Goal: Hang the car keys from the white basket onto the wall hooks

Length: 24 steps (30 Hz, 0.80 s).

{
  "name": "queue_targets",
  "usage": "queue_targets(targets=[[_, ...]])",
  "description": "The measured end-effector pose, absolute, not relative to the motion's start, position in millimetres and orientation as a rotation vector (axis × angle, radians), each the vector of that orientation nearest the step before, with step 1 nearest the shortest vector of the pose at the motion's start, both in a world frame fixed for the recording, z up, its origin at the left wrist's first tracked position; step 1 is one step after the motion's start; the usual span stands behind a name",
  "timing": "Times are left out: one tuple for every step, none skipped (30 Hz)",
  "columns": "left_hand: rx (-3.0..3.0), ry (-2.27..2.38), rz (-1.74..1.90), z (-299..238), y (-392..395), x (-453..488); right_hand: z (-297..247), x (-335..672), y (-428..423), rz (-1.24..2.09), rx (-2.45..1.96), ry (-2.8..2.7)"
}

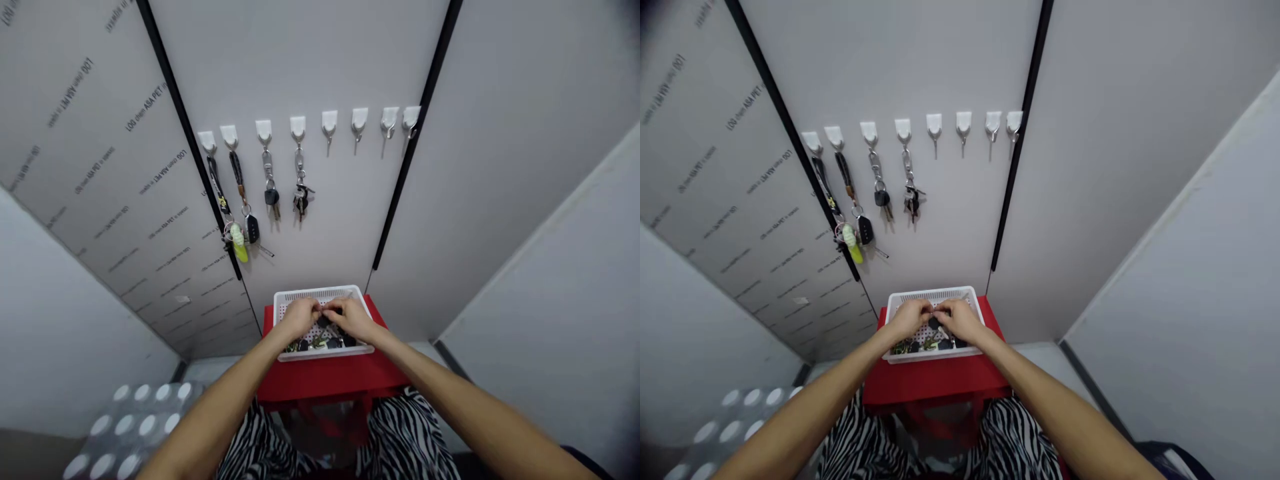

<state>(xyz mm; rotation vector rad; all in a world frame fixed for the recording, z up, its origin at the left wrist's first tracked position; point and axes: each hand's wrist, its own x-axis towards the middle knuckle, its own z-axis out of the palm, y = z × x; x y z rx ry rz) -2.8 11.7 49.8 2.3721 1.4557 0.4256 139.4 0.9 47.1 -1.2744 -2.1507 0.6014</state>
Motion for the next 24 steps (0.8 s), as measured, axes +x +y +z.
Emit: queue_targets(targets=[[2.349, 1.446, 0.455, 54, 12, -3, 49, 139, 1, 0.663, -1.255, -2.107], [2.321, 1.432, 0.495, 58, 12, -3, 50, 138, 2, 0.722, -1.248, -2.065], [2.287, 1.417, 0.538, 62, 13, -3, 52, 138, 2, 0.772, -1.252, -2.023], [2.244, 1.4, 0.58, 67, 13, -3, 54, 137, 3, 0.807, -1.26, -1.987], [2.199, 1.38, 0.618, 71, 14, -3, 56, 137, 3, 0.824, -1.271, -1.954], [2.156, 1.357, 0.652, 77, 15, -3, 59, 136, 4, 0.824, -1.279, -1.925], [2.12, 1.333, 0.683, 82, 16, -2, 62, 136, 5, 0.816, -1.282, -1.902], [2.093, 1.307, 0.711, 89, 18, -2, 67, 135, 7, 0.803, -1.28, -1.885], [2.075, 1.284, 0.738, 95, 19, -2, 72, 135, 8, 0.786, -1.275, -1.873], [2.065, 1.261, 0.766, 103, 20, -1, 79, 135, 9, 0.762, -1.263, -1.87], [2.063, 1.241, 0.797, 111, 20, -1, 86, 135, 10, 0.731, -1.244, -1.874], [2.061, 1.227, 0.835, 119, 21, -1, 95, 135, 12, 0.695, -1.221, -1.878], [2.057, 1.216, 0.884, 128, 22, -1, 105, 135, 14, 0.664, -1.199, -1.876], [2.048, 1.209, 0.944, 136, 22, -1, 116, 135, 17, 0.648, -1.183, -1.864], [2.035, 1.206, 1.013, 145, 23, -1, 129, 135, 20, 0.651, -1.171, -1.839], [2.022, 1.209, 1.088, 154, 24, 0, 143, 135, 23, 0.667, -1.166, -1.802], [2.01, 1.214, 1.167, 162, 25, 1, 158, 135, 27, 0.687, -1.163, -1.758], [2.004, 1.214, 1.249, 170, 27, 2, 174, 135, 30, 0.7, -1.158, -1.709], [2.006, 1.208, 1.329, 178, 28, 4, 190, 134, 34, 0.701, -1.147, -1.654], [2.019, 1.196, 1.406, 186, 30, 5, 206, 133, 38, 0.692, -1.132, -1.598], [2.043, 1.181, 1.478, 194, 33, 7, 222, 132, 42, 0.679, -1.114, -1.543], [2.08, 1.166, 1.539, 202, 35, 10, 236, 130, 47, 0.667, -1.095, -1.488], [2.128, 1.156, 1.584, 210, 38, 12, 250, 129, 51, 0.654, -1.076, -1.435], [2.185, 1.157, 1.613, 218, 40, 14, 262, 128, 56, 0.643, -1.057, -1.387]])
